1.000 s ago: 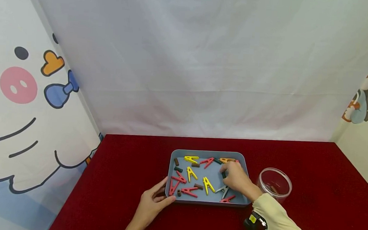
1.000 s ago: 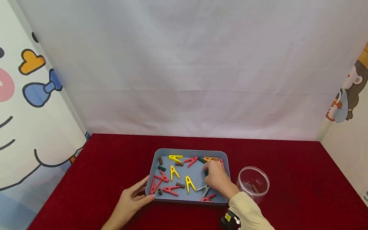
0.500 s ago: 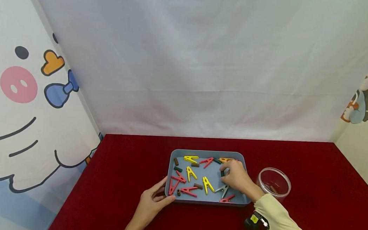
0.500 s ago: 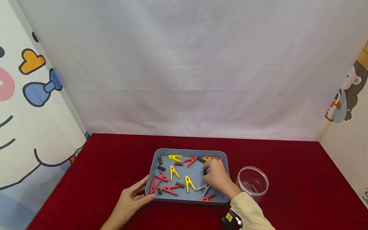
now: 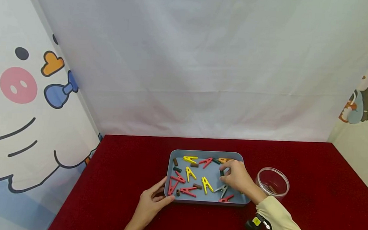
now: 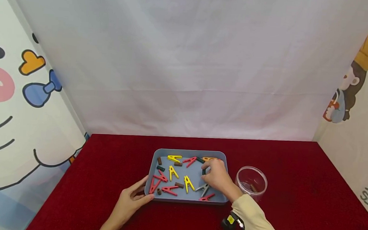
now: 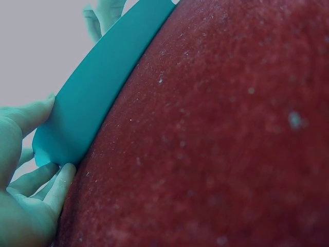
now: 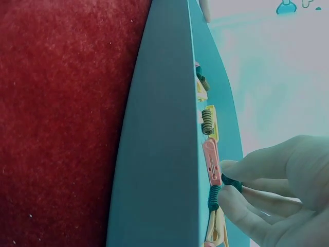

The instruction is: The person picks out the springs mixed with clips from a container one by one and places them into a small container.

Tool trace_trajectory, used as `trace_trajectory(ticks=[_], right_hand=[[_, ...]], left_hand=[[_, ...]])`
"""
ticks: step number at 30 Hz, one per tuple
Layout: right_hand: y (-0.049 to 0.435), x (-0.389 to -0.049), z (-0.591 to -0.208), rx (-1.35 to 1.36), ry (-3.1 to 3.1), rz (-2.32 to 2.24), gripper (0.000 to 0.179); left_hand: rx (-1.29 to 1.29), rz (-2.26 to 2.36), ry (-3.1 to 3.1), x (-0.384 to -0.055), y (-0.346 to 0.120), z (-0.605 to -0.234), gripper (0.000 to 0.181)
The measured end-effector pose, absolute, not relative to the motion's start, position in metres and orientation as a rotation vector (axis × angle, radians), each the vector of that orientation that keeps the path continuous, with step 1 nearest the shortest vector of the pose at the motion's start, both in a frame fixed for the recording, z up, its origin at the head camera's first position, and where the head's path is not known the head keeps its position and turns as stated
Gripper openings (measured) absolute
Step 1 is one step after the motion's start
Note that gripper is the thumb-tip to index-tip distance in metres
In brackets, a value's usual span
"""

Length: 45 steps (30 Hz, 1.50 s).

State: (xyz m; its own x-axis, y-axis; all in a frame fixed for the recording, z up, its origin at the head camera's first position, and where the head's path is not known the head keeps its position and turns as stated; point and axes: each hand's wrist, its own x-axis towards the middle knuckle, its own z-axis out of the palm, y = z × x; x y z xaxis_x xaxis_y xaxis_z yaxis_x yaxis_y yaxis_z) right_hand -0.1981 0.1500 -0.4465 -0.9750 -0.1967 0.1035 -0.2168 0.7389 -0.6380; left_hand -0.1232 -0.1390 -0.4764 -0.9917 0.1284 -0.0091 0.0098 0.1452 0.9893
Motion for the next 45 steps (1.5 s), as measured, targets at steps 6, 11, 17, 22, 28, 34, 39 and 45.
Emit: trace_trajectory(ticks=[6,11,17,22,28,34,39,45], right_hand=[[0.152,-0.197,-0.447,0.357,-2.889,1.071,0.024],[0.154,-0.195,-0.444,0.374,-2.87,1.064,0.024],[0.154,-0.193,-0.441,0.361,-2.875,1.087,0.026],[0.155,-0.191,-0.438,0.375,-2.868,1.084,0.027],[0.156,-0.187,-0.434,0.405,-2.844,1.104,0.025],[0.157,-0.184,-0.432,0.406,-2.845,1.105,0.025],[0.159,-0.182,-0.43,0.443,-2.815,1.1,0.024],[0.159,-0.179,-0.426,0.468,-2.785,1.091,0.022]], left_hand=[[0.141,1.997,2.307,-0.124,-0.139,-0.478,0.067],[0.134,1.997,2.307,-0.124,-0.138,-0.479,0.067],[0.133,2.003,2.3,-0.124,-0.138,-0.479,0.068],[0.134,1.997,2.302,-0.124,-0.138,-0.479,0.068],[0.132,1.991,2.306,-0.123,-0.138,-0.478,0.068],[0.136,1.991,2.303,-0.123,-0.138,-0.478,0.068],[0.136,2.0,2.294,-0.123,-0.138,-0.478,0.068],[0.132,2.007,2.286,-0.124,-0.138,-0.48,0.067]])
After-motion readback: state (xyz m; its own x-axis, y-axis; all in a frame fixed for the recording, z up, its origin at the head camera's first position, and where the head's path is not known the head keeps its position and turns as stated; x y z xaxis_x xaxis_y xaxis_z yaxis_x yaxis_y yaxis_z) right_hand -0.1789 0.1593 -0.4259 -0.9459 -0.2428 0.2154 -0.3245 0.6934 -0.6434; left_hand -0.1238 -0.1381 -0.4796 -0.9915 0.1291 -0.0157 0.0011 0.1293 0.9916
